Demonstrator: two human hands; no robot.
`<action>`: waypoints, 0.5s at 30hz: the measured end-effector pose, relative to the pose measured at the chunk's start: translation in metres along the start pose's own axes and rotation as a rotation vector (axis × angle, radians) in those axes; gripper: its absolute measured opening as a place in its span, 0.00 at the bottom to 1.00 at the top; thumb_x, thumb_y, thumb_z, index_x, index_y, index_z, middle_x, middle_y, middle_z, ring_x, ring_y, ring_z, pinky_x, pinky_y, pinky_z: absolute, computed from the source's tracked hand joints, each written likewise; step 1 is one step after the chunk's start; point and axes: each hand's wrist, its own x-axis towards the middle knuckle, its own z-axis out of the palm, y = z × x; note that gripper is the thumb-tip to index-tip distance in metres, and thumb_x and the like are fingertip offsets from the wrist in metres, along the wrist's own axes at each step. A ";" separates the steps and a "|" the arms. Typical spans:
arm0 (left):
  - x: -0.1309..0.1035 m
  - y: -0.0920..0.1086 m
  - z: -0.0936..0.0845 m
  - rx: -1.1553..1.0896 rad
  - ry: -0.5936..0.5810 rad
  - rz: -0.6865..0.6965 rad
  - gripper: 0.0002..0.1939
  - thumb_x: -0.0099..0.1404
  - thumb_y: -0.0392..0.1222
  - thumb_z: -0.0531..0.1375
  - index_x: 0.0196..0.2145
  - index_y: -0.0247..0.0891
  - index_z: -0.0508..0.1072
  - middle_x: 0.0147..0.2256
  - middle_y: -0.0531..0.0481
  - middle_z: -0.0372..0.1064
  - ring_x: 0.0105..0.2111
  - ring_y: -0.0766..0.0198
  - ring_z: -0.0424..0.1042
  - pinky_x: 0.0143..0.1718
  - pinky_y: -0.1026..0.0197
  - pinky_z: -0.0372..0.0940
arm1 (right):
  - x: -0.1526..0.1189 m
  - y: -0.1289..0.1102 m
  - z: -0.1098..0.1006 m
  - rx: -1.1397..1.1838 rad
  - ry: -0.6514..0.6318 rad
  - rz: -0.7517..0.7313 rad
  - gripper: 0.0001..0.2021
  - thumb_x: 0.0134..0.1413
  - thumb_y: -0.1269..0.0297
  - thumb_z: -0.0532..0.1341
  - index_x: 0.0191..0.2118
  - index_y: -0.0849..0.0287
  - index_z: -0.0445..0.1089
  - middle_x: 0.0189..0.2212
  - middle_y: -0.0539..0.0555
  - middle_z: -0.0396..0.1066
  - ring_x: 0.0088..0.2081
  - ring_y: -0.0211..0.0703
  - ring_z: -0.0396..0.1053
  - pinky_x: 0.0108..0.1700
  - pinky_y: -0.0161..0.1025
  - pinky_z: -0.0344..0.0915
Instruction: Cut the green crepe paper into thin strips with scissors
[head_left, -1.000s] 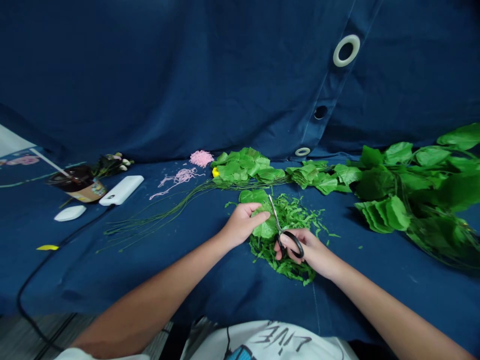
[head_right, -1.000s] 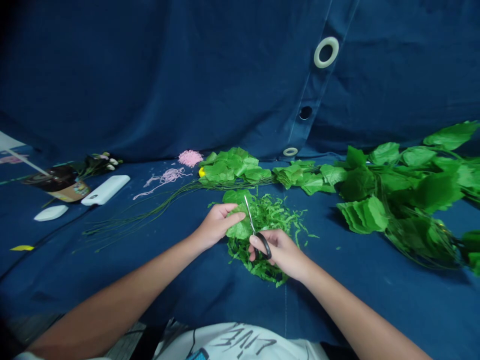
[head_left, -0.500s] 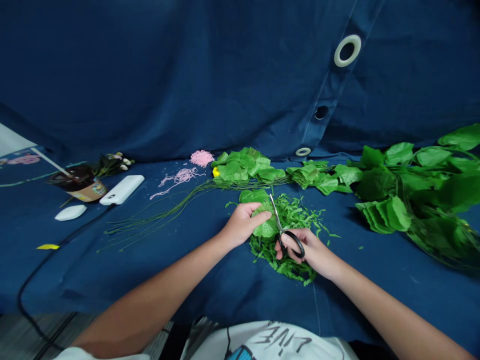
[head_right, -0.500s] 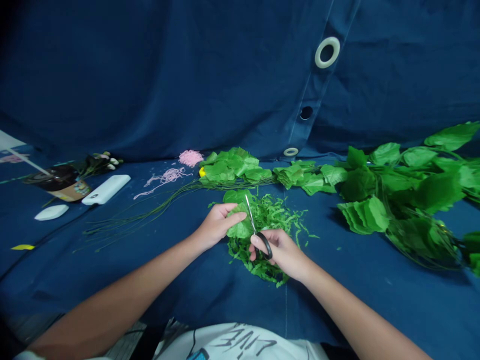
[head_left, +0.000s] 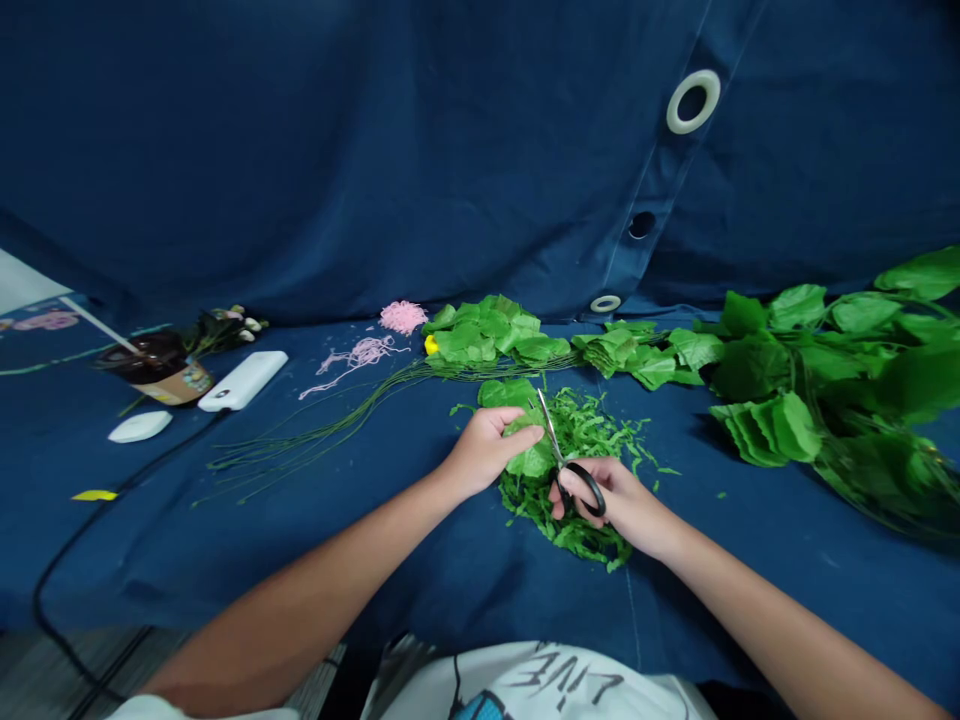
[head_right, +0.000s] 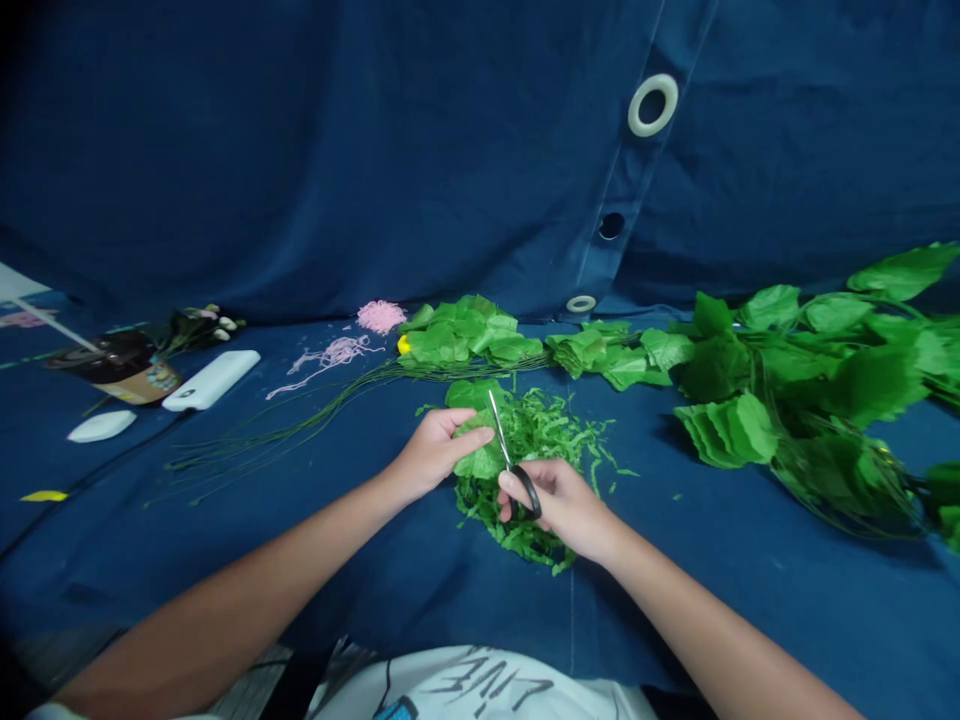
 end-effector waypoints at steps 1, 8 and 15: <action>0.000 0.001 0.000 -0.001 0.004 -0.001 0.19 0.57 0.52 0.67 0.33 0.30 0.79 0.26 0.49 0.71 0.24 0.67 0.66 0.25 0.66 0.59 | 0.000 0.000 0.000 -0.002 0.005 0.005 0.21 0.61 0.48 0.60 0.35 0.64 0.76 0.25 0.53 0.73 0.17 0.30 0.54 0.20 0.32 0.48; 0.001 -0.001 0.001 -0.021 -0.004 -0.023 0.20 0.57 0.53 0.67 0.34 0.29 0.79 0.25 0.50 0.70 0.24 0.67 0.64 0.24 0.66 0.57 | 0.000 0.002 0.001 0.001 0.026 0.023 0.22 0.59 0.46 0.61 0.34 0.63 0.76 0.26 0.54 0.75 0.17 0.30 0.54 0.19 0.32 0.48; 0.002 -0.004 -0.001 -0.052 -0.040 -0.038 0.17 0.59 0.51 0.65 0.35 0.31 0.77 0.25 0.52 0.69 0.22 0.71 0.61 0.24 0.67 0.55 | 0.002 0.002 0.003 -0.005 0.076 0.031 0.21 0.54 0.46 0.65 0.29 0.63 0.75 0.22 0.52 0.74 0.16 0.30 0.54 0.18 0.31 0.46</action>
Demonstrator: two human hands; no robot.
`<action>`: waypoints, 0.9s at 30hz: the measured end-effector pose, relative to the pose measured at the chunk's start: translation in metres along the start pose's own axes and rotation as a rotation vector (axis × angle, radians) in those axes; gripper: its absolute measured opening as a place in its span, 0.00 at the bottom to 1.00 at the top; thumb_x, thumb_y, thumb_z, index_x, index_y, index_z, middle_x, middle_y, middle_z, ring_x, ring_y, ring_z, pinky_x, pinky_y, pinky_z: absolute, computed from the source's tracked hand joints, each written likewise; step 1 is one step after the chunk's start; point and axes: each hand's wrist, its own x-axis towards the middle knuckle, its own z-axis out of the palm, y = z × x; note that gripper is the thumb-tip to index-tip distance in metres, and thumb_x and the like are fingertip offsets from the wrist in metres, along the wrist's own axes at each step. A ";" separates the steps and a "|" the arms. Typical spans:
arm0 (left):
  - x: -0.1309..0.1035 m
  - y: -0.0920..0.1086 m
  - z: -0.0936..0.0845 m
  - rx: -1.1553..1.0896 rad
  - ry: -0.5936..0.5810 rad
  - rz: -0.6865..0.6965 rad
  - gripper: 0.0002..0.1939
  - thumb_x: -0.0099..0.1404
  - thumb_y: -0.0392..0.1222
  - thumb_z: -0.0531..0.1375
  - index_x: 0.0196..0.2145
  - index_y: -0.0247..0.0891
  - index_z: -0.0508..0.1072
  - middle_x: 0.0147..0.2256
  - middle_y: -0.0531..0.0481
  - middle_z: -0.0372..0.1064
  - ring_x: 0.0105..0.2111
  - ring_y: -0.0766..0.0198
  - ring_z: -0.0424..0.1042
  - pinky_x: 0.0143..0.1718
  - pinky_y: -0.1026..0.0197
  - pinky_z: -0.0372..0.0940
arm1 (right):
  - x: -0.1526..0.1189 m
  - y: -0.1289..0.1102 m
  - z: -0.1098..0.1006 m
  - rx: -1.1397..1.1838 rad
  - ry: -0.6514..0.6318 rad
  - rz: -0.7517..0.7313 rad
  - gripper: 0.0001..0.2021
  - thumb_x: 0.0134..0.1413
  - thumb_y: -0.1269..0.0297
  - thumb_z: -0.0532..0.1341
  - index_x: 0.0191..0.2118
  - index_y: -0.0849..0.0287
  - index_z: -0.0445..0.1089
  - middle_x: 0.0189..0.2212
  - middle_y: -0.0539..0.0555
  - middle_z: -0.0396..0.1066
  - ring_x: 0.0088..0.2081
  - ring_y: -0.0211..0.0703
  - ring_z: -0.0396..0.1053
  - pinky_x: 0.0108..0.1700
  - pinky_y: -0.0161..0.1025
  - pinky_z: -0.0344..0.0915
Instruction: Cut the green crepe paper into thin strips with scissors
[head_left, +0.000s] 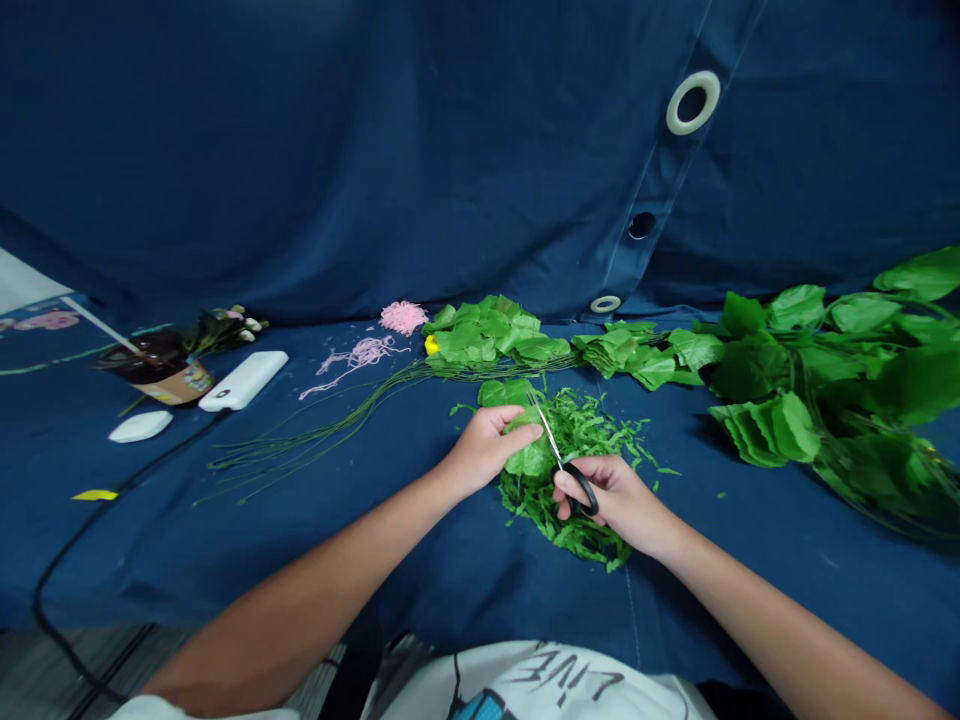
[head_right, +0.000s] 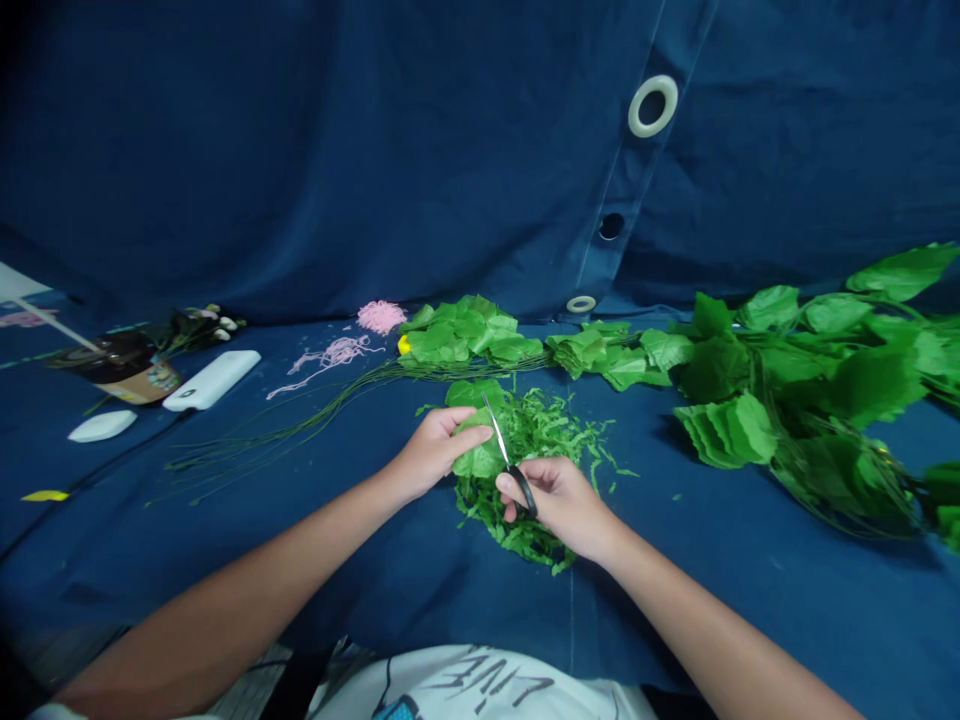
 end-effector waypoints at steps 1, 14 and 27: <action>0.000 0.000 0.000 -0.016 -0.009 -0.004 0.17 0.60 0.51 0.65 0.35 0.31 0.77 0.26 0.52 0.69 0.22 0.71 0.62 0.24 0.68 0.56 | 0.000 0.000 0.000 0.003 -0.001 -0.001 0.21 0.54 0.46 0.65 0.29 0.63 0.74 0.22 0.52 0.74 0.16 0.30 0.54 0.19 0.31 0.46; 0.000 0.000 0.000 0.050 -0.009 0.014 0.16 0.61 0.50 0.63 0.34 0.32 0.78 0.28 0.51 0.71 0.25 0.68 0.65 0.27 0.66 0.58 | -0.003 -0.004 -0.003 -0.017 -0.078 -0.024 0.22 0.60 0.45 0.60 0.34 0.63 0.76 0.27 0.54 0.75 0.18 0.32 0.56 0.21 0.32 0.50; 0.000 0.002 0.003 -0.127 -0.027 -0.109 0.15 0.61 0.49 0.64 0.33 0.32 0.76 0.24 0.53 0.68 0.19 0.73 0.60 0.21 0.69 0.54 | 0.002 0.005 -0.001 0.007 0.032 0.001 0.21 0.53 0.46 0.67 0.28 0.63 0.74 0.20 0.52 0.73 0.15 0.30 0.53 0.17 0.31 0.45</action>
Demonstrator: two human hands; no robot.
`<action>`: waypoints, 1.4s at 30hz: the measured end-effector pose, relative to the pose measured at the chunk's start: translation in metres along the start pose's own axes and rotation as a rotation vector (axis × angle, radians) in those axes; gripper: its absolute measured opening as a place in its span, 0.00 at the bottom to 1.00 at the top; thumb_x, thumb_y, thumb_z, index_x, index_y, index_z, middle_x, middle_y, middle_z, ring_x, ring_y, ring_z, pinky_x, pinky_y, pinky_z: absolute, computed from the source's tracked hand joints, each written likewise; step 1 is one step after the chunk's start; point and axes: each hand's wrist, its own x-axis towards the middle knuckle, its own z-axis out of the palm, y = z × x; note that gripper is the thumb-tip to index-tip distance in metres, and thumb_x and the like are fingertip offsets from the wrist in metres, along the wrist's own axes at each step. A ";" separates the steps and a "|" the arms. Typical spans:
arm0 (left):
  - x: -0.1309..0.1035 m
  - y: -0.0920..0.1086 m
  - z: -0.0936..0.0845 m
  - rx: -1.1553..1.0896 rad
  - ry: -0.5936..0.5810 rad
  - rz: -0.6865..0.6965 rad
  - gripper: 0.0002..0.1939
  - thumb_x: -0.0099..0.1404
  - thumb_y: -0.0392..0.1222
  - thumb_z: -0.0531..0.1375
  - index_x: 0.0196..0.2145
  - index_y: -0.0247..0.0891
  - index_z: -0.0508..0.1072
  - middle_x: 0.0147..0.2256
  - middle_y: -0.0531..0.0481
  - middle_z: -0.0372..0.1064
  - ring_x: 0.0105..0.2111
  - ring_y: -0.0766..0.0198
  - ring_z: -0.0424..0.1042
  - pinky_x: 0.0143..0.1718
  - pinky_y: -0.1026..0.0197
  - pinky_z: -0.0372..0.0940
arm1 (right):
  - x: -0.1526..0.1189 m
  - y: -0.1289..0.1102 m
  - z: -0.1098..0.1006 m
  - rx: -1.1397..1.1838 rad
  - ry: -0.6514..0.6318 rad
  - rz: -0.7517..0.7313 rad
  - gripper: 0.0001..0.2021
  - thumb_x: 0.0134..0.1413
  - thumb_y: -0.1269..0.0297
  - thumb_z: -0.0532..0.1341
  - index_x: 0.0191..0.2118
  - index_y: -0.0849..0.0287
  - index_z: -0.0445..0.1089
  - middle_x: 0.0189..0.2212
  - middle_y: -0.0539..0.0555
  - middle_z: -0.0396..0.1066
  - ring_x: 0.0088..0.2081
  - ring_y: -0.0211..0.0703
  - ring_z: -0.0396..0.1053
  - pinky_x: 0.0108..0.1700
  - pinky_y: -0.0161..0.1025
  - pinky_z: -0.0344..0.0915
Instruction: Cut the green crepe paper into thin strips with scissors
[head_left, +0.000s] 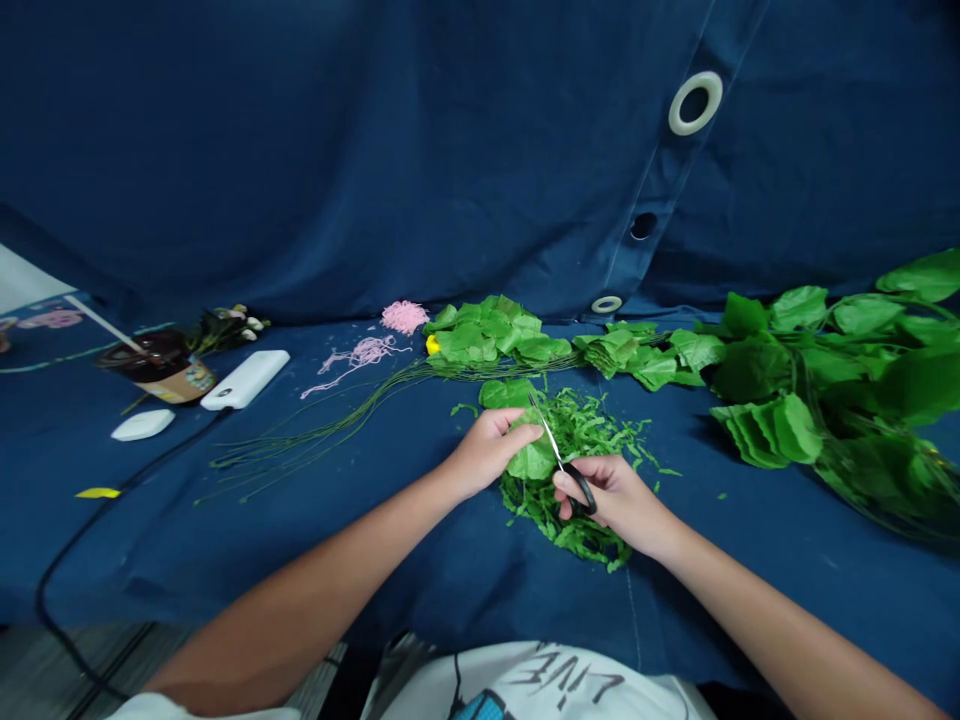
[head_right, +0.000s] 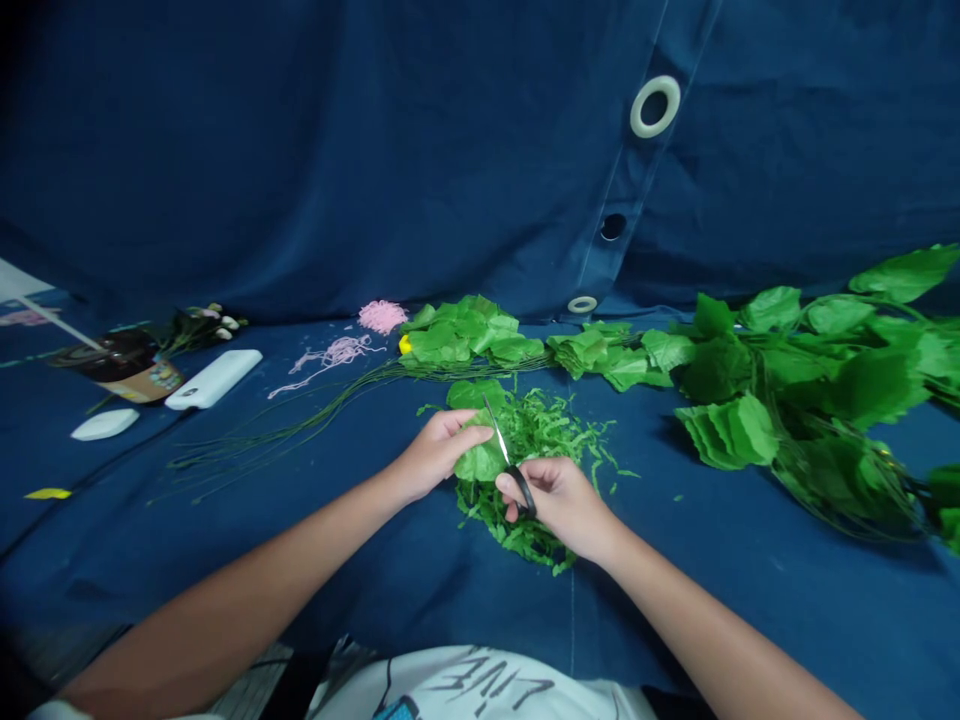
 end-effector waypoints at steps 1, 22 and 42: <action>0.000 0.001 0.001 -0.023 0.021 -0.013 0.15 0.61 0.49 0.64 0.33 0.32 0.75 0.23 0.54 0.67 0.18 0.73 0.60 0.20 0.69 0.53 | 0.000 0.000 0.000 0.004 -0.003 0.005 0.21 0.53 0.46 0.66 0.29 0.63 0.74 0.20 0.52 0.73 0.15 0.30 0.52 0.17 0.31 0.45; 0.000 -0.002 -0.001 0.050 0.054 -0.069 0.14 0.61 0.50 0.61 0.30 0.34 0.73 0.19 0.56 0.63 0.14 0.72 0.56 0.15 0.67 0.46 | -0.002 -0.004 -0.002 -0.025 -0.072 -0.015 0.23 0.59 0.43 0.60 0.34 0.62 0.76 0.26 0.54 0.76 0.18 0.32 0.56 0.20 0.32 0.51; 0.003 -0.005 0.000 -0.036 0.068 0.005 0.15 0.63 0.52 0.62 0.32 0.35 0.71 0.24 0.56 0.64 0.22 0.71 0.61 0.24 0.68 0.55 | 0.002 0.005 -0.003 0.003 0.059 -0.011 0.18 0.53 0.50 0.68 0.28 0.62 0.73 0.19 0.50 0.72 0.15 0.30 0.53 0.18 0.31 0.46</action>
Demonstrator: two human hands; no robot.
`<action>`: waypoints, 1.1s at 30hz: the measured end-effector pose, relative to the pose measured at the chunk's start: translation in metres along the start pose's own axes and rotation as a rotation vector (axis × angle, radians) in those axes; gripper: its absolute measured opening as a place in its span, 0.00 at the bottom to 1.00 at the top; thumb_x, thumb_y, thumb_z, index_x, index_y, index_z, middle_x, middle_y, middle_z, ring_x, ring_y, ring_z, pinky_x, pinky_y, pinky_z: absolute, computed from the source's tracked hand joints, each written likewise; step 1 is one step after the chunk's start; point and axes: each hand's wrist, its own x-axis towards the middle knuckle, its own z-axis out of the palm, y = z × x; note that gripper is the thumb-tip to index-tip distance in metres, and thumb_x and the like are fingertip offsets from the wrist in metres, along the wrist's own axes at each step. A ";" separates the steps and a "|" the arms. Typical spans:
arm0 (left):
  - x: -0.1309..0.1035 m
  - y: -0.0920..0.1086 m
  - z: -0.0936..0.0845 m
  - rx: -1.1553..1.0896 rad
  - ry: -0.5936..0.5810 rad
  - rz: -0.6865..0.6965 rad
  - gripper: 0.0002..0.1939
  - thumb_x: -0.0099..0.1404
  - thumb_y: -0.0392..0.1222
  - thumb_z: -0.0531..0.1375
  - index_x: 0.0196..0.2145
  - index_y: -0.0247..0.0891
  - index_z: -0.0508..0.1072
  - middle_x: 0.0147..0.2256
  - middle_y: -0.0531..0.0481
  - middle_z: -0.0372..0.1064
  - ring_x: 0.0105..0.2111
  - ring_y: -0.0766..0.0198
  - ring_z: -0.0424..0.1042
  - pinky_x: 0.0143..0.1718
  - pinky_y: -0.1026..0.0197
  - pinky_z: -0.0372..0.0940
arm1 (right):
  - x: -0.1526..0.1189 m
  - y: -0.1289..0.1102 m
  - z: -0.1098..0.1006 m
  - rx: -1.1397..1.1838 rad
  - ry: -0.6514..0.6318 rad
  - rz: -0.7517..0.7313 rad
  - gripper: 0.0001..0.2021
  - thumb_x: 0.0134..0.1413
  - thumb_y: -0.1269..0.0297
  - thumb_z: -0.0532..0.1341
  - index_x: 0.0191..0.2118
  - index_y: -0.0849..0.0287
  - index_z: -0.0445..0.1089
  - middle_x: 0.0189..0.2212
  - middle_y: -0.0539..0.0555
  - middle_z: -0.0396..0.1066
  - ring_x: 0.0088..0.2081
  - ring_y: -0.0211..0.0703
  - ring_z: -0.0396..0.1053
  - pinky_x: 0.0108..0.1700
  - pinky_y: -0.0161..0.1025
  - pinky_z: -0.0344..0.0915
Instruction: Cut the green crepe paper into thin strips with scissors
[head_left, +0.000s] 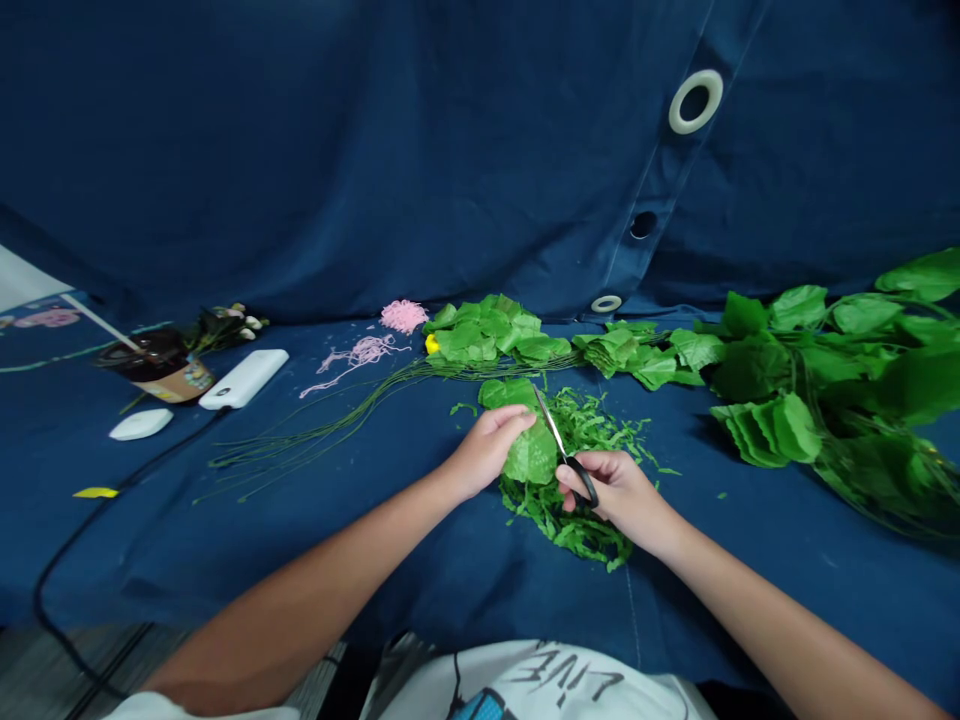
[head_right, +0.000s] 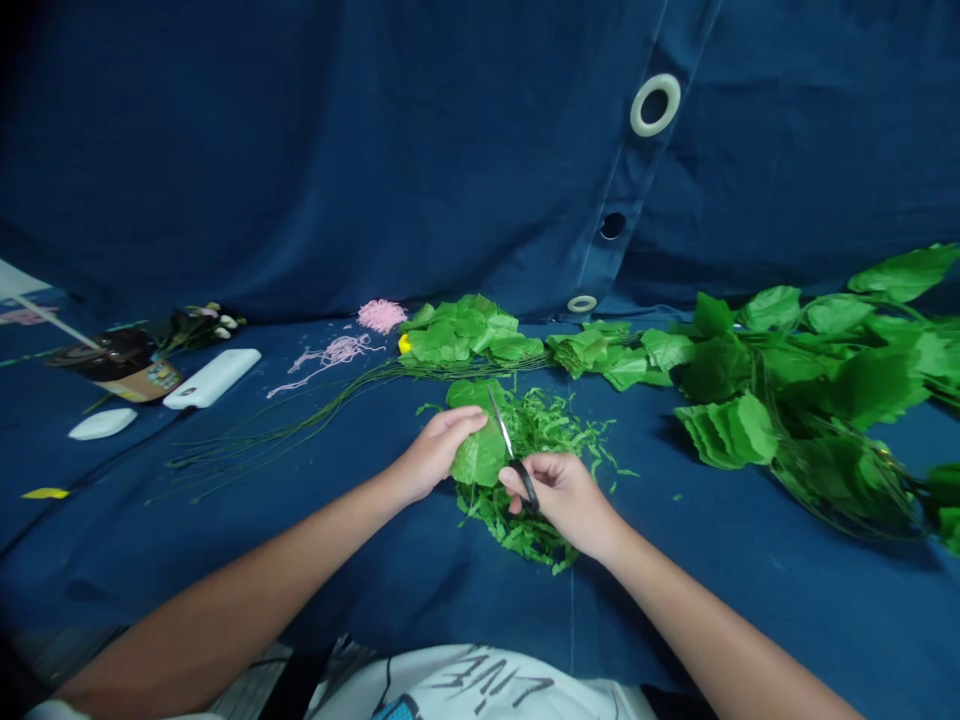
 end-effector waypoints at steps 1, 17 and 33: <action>0.000 0.000 0.000 0.000 0.004 0.011 0.15 0.63 0.52 0.62 0.31 0.35 0.70 0.24 0.56 0.63 0.22 0.71 0.60 0.24 0.68 0.55 | 0.000 0.000 -0.001 0.005 0.007 -0.004 0.18 0.52 0.50 0.69 0.28 0.62 0.73 0.19 0.50 0.72 0.15 0.29 0.53 0.18 0.31 0.46; -0.002 0.004 -0.003 0.223 -0.161 0.122 0.19 0.66 0.52 0.58 0.27 0.33 0.70 0.21 0.57 0.57 0.21 0.71 0.55 0.23 0.67 0.50 | -0.005 -0.009 0.000 -0.041 -0.139 -0.014 0.19 0.59 0.48 0.63 0.32 0.63 0.75 0.25 0.53 0.75 0.20 0.33 0.56 0.21 0.31 0.49; -0.001 0.004 -0.005 0.238 -0.171 0.088 0.19 0.66 0.53 0.58 0.27 0.34 0.69 0.21 0.57 0.56 0.20 0.71 0.55 0.22 0.67 0.50 | -0.002 -0.006 -0.004 -0.040 -0.023 -0.050 0.17 0.54 0.56 0.69 0.23 0.62 0.69 0.19 0.50 0.71 0.21 0.34 0.61 0.26 0.32 0.55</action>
